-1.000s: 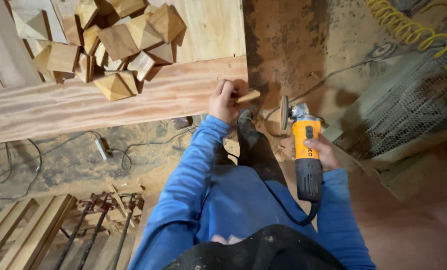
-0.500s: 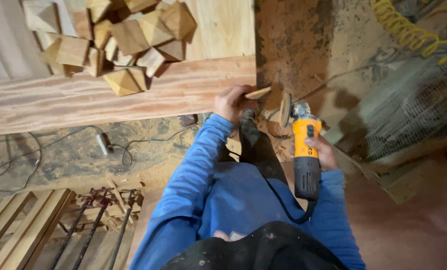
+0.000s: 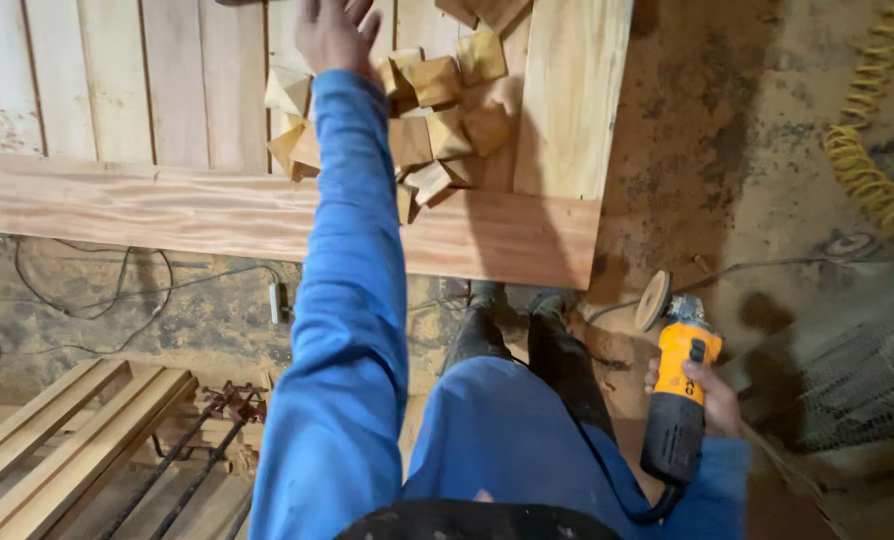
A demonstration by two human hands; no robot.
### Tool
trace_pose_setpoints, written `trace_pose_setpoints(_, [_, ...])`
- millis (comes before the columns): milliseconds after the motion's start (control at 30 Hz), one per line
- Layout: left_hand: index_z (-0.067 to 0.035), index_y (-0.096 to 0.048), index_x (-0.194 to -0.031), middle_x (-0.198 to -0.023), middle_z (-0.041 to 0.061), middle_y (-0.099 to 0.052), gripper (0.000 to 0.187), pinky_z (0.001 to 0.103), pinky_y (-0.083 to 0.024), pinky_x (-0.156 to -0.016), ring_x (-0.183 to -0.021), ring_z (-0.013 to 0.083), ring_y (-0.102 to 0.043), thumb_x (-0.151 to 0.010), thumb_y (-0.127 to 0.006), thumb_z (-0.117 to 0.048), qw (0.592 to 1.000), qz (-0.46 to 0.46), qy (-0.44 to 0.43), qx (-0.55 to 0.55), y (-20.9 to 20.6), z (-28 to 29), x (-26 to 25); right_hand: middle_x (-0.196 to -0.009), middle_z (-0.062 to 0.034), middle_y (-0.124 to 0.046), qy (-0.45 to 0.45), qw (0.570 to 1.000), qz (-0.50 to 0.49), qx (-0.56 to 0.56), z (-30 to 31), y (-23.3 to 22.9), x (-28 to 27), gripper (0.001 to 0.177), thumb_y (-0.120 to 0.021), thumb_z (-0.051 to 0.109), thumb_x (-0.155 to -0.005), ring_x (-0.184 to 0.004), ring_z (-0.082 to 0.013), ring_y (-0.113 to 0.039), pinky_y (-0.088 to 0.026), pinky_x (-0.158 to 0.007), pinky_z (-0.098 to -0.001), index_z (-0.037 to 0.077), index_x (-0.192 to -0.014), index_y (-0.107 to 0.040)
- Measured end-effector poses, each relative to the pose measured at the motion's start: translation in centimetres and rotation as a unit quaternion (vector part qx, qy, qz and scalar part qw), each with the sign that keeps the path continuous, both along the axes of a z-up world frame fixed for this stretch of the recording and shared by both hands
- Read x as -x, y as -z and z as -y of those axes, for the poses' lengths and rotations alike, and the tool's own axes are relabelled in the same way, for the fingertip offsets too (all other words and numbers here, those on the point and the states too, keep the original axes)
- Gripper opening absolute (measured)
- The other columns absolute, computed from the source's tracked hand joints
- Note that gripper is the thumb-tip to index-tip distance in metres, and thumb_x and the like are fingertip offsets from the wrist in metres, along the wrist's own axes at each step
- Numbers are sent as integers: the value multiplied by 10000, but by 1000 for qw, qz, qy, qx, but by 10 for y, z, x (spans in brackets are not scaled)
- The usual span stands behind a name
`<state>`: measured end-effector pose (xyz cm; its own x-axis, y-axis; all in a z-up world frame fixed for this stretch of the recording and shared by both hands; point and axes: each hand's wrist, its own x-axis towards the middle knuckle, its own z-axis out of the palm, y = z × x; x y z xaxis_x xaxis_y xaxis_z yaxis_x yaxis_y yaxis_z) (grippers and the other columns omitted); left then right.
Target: The person uses an angle grinder with a sanding disc to smooth the edges of small wooden blocks. They hold each block with their left hand and apply the tool with their right hand, processing the pieces one by one on a wooden workbench.
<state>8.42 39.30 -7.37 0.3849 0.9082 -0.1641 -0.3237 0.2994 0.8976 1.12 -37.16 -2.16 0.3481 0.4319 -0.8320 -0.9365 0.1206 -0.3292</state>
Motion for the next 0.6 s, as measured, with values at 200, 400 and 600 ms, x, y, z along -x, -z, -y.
trace_pose_setpoints(200, [-118, -721, -1087, -945, 77, -799, 253, 334, -630, -811, -875, 241, -805, -839, -768, -127, 835, -338, 168, -400, 5, 34, -23, -1158, -231, -678, 82, 996, -9, 16, 0, 1, 31, 608, -634, 253, -906, -984, -350, -688, -555, -858, -450, -88, -1388, -492])
trace_pose_setpoints(400, [16, -671, -1100, -1045, 247, -720, 743, 497, -553, -814, -959, 447, -673, -510, -924, -359, 687, -521, -43, -505, 37, 55, -112, -1114, -313, -696, 31, 983, -56, 174, 28, 7, 61, 612, -593, 275, -846, -1005, -425, -703, -546, -908, -532, -81, -1337, -509])
trace_pose_setpoints(600, [-103, -670, -878, -899, 127, -751, 161, 451, -571, -779, -858, 331, -718, -830, -768, -221, 792, -481, 99, -363, -23, 79, -90, -1281, -312, -568, 138, 981, -53, -124, 28, 5, 87, 614, -624, 245, -1005, -1197, -454, -592, -456, -1079, -593, -41, -1499, -400])
